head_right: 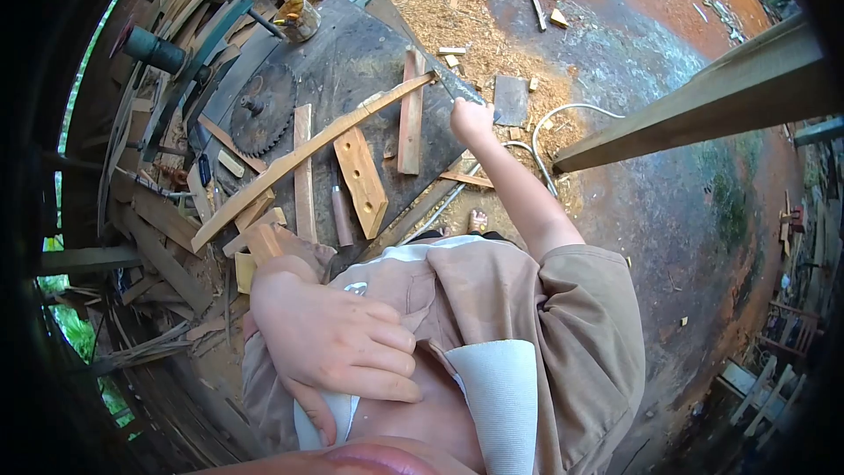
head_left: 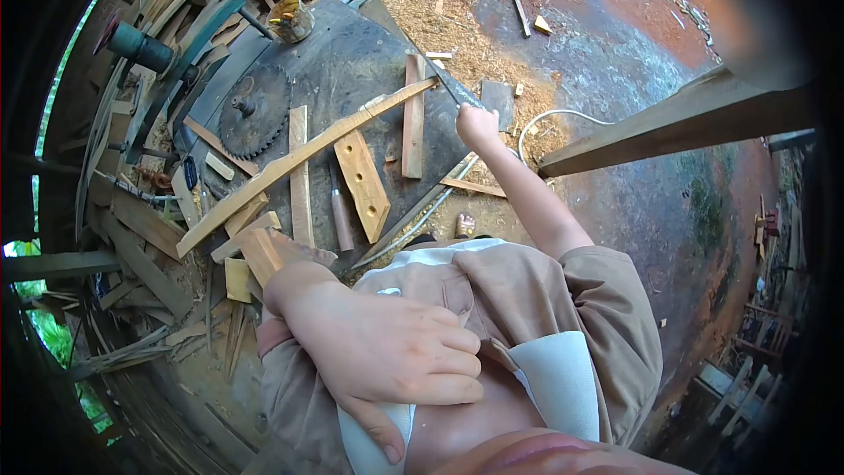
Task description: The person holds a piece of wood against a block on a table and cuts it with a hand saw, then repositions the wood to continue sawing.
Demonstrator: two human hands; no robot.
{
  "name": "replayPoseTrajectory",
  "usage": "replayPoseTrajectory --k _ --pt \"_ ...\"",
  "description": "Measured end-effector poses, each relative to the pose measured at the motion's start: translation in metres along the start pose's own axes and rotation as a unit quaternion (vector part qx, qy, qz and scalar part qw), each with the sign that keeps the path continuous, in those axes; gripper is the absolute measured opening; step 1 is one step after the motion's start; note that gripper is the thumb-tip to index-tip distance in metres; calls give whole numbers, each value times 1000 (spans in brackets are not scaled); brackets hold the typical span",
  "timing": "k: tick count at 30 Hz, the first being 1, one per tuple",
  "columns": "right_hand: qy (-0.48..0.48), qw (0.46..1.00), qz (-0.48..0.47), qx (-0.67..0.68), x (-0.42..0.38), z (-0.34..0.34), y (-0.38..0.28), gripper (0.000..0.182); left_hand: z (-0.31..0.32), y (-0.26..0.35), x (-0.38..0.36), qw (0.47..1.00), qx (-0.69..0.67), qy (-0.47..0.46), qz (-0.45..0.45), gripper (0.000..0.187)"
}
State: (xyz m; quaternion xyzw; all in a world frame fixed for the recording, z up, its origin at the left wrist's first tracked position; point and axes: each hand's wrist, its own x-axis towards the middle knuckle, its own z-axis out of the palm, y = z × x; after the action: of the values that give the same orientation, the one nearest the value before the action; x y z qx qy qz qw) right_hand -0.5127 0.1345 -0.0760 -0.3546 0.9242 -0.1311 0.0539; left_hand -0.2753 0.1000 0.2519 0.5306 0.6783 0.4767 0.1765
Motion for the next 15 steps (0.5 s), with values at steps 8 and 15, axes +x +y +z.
replayPoseTrajectory --k 8,15 --pt "4 998 59 -32 11 6 -25 15 12 1 -57 995 -46 50 67 79" --pt "2 996 82 -33 19 6 -34 15 -22 -39 -131 958 -150 199 -145 54"
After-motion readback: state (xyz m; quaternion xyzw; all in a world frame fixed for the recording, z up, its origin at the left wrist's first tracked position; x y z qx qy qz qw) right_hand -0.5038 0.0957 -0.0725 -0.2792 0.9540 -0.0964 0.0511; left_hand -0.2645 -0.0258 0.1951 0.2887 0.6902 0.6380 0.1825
